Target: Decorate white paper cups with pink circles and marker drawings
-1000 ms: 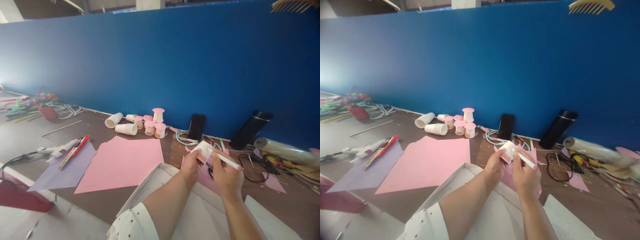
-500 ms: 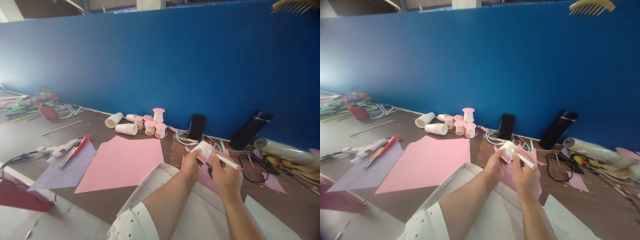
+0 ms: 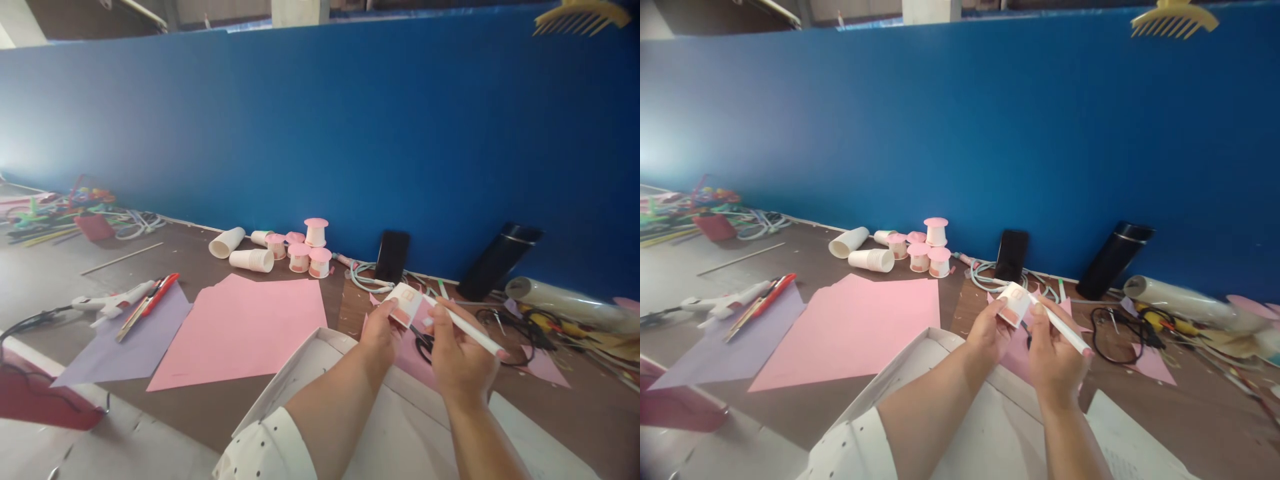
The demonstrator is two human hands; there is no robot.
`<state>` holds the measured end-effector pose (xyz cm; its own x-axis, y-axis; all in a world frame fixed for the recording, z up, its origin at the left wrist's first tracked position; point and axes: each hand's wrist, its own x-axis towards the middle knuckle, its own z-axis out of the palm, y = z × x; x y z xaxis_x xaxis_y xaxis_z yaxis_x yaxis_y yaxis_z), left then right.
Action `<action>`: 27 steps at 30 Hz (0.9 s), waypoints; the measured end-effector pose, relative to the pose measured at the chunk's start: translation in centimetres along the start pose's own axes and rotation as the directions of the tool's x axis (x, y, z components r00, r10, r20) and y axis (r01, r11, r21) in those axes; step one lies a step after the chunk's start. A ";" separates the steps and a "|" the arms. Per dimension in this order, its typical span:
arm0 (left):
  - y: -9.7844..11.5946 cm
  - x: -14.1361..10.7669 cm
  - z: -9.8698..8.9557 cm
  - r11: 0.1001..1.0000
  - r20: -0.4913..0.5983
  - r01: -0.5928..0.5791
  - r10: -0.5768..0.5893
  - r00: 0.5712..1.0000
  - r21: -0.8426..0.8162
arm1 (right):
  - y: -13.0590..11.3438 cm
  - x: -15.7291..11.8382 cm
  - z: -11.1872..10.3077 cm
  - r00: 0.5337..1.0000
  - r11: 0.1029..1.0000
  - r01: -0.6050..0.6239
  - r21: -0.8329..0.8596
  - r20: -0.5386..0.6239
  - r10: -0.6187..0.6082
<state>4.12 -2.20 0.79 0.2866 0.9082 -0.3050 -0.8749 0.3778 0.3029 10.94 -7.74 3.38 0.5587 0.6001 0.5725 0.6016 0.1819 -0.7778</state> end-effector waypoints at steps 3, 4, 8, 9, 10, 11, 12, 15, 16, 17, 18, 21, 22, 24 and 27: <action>-0.1 0.1 -0.3 1.000 0.012 -0.007 0.007 1.000 -0.006 | 0.0 0.1 -0.1 1.000 1.000 0.012 0.006 -0.006 -0.012; -0.1 0.1 -0.3 1.000 0.036 -0.016 0.016 0.999 -0.003 | 0.1 0.2 -0.1 1.000 1.000 0.008 -0.008 -0.005 -0.008; -0.1 -0.7 -0.1 0.998 0.171 -0.033 0.024 0.985 0.048 | 0.6 0.2 -0.1 1.000 0.998 -0.019 -0.061 -0.010 0.018; -0.1 -0.9 0.0 0.997 0.197 -0.039 0.027 0.980 0.061 | 0.6 0.2 0.0 1.000 0.998 -0.022 -0.067 -0.012 0.021; -0.1 -1.1 0.1 0.996 0.219 -0.049 0.032 0.975 0.073 | 0.7 0.2 0.0 1.000 0.997 -0.024 -0.075 -0.012 0.023; -0.1 -1.2 0.3 0.995 0.230 -0.062 0.041 0.972 0.083 | 0.7 0.2 0.0 1.000 0.996 -0.024 -0.084 -0.011 0.024; -0.1 -1.3 0.3 0.993 0.239 -0.074 0.050 0.970 0.090 | 0.8 0.2 0.0 1.000 0.995 -0.025 -0.092 -0.009 0.025; -0.2 -1.2 0.3 0.991 0.257 -0.094 0.066 0.964 0.098 | 0.9 0.2 0.0 1.000 0.991 -0.023 -0.131 -0.002 0.023; -0.3 -1.1 0.2 0.990 0.261 -0.097 0.069 0.963 0.099 | 0.9 0.2 0.0 1.000 0.989 -0.014 -0.149 0.000 0.014; -0.3 -0.9 0.1 0.990 0.265 -0.103 0.074 0.962 0.100 | 1.0 0.2 0.0 1.000 0.986 0.001 -0.167 0.002 0.000; -0.4 -0.8 0.0 0.989 0.265 -0.111 0.080 0.961 0.102 | 1.0 0.2 0.0 1.000 0.983 0.019 -0.181 0.006 -0.018; -0.6 -0.5 -0.3 0.985 0.246 -0.128 0.096 0.964 0.114 | 1.2 0.2 0.1 0.999 0.979 0.050 -0.195 0.017 -0.048; -0.6 -0.5 -0.3 0.985 0.238 -0.130 0.099 0.966 0.115 | 1.3 0.3 0.1 0.999 0.979 0.052 -0.199 0.019 -0.050; -0.7 -0.4 -0.4 0.985 0.232 -0.129 0.099 0.968 0.118 | 1.3 0.3 0.2 0.998 0.976 0.058 -0.208 0.022 -0.054; -0.7 -0.4 -0.4 0.982 0.232 -0.138 0.106 0.967 0.126 | 1.3 0.3 0.2 0.998 0.974 0.058 -0.220 0.024 -0.054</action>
<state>4.50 -2.87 0.35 0.2749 0.9600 -0.0538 -0.8497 0.2688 0.4537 11.77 -7.15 2.42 0.5112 0.6081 0.6074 0.7442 0.0404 -0.6667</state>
